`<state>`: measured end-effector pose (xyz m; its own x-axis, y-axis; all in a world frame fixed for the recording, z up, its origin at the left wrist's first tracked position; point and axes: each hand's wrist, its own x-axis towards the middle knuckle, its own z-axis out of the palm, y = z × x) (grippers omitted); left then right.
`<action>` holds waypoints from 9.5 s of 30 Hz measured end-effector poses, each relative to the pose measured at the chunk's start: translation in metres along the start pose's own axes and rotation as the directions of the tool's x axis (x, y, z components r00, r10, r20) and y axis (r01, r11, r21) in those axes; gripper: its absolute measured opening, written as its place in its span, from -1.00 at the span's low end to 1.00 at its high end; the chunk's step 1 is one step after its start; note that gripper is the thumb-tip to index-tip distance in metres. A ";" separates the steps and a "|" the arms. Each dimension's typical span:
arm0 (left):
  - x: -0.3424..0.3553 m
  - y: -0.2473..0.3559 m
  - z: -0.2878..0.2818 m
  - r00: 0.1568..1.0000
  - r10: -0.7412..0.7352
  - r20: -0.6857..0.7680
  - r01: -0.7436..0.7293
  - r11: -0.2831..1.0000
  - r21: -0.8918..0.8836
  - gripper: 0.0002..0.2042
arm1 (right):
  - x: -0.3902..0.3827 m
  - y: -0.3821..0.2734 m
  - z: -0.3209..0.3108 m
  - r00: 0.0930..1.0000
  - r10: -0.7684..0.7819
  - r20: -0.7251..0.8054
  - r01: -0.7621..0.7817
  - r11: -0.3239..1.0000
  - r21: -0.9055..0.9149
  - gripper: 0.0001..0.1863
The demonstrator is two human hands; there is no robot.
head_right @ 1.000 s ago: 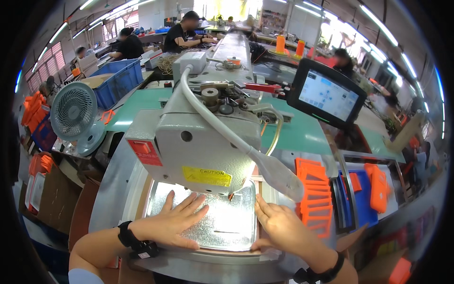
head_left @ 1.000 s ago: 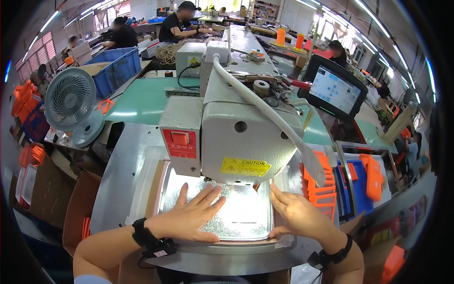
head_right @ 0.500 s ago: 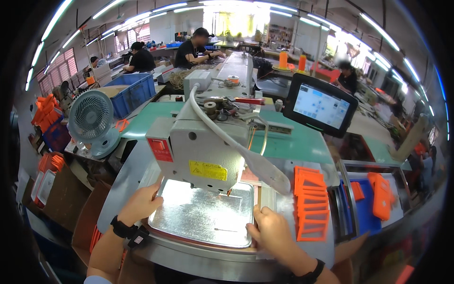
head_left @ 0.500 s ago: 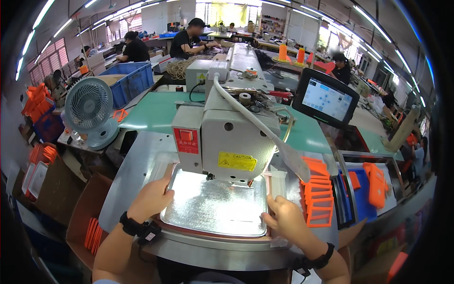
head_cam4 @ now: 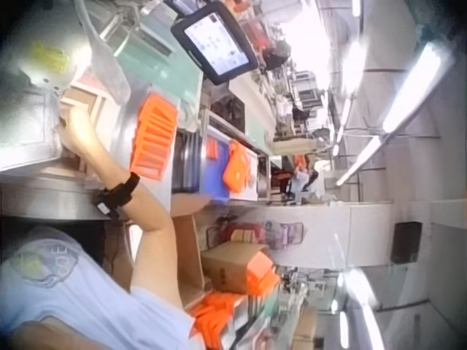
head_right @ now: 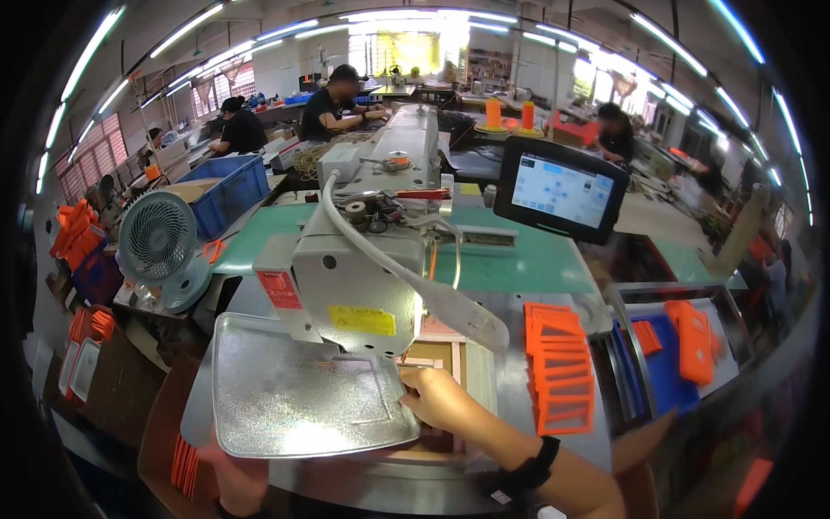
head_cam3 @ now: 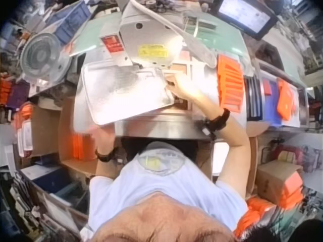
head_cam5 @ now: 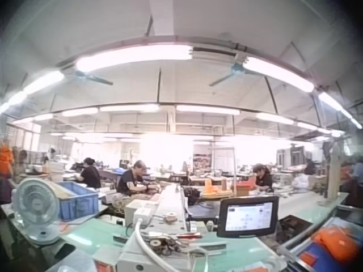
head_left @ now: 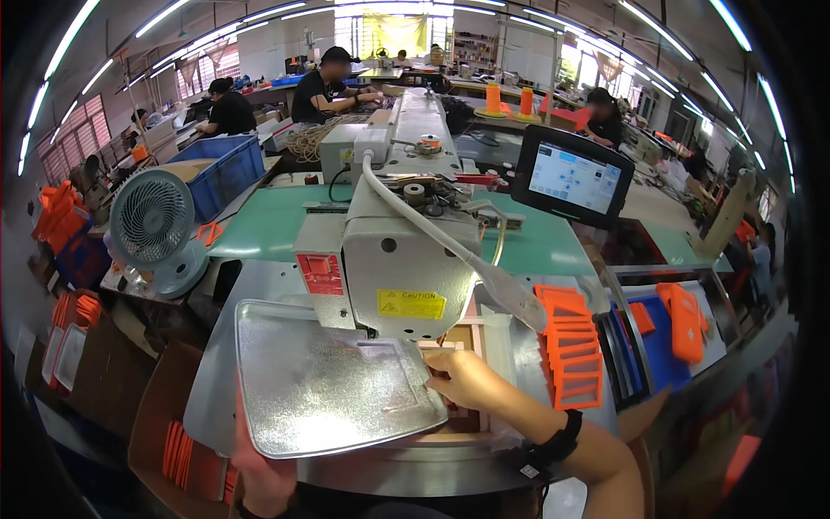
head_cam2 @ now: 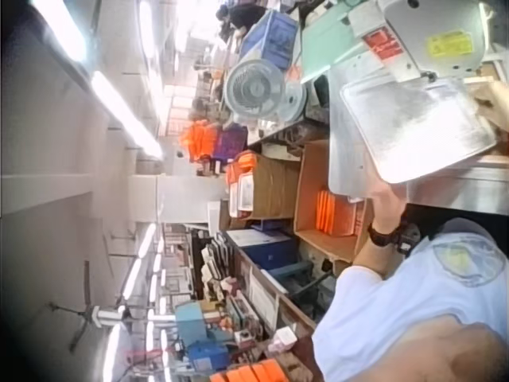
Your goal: Operate an industrial sewing machine to assemble orange leather/fabric components.
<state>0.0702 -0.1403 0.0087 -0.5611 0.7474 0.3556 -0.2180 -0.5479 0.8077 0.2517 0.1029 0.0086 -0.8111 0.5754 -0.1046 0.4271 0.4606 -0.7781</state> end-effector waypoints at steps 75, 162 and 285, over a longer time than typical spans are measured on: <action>0.012 0.016 -0.092 0.780 -0.100 -0.618 -0.206 0.892 -0.403 -0.75 | -0.039 -0.044 0.023 0.793 -0.372 0.483 0.289 0.927 0.239 -0.75; 0.027 0.107 -0.202 0.908 0.310 -0.281 0.121 0.448 0.886 -0.66 | -0.037 -0.071 0.048 0.705 -0.484 0.518 0.568 0.823 -0.005 -0.69; 0.110 -0.065 0.043 0.467 -0.471 0.748 -0.762 0.215 0.611 -0.48 | -0.008 0.022 -0.032 0.876 -0.475 -0.083 0.280 0.641 -0.715 -0.80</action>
<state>0.0571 -0.0065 0.0153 0.4378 0.8885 0.1373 0.8687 -0.4574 0.1902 0.2800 0.1300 0.0119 -0.8802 0.3414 0.3298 0.3323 0.9393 -0.0854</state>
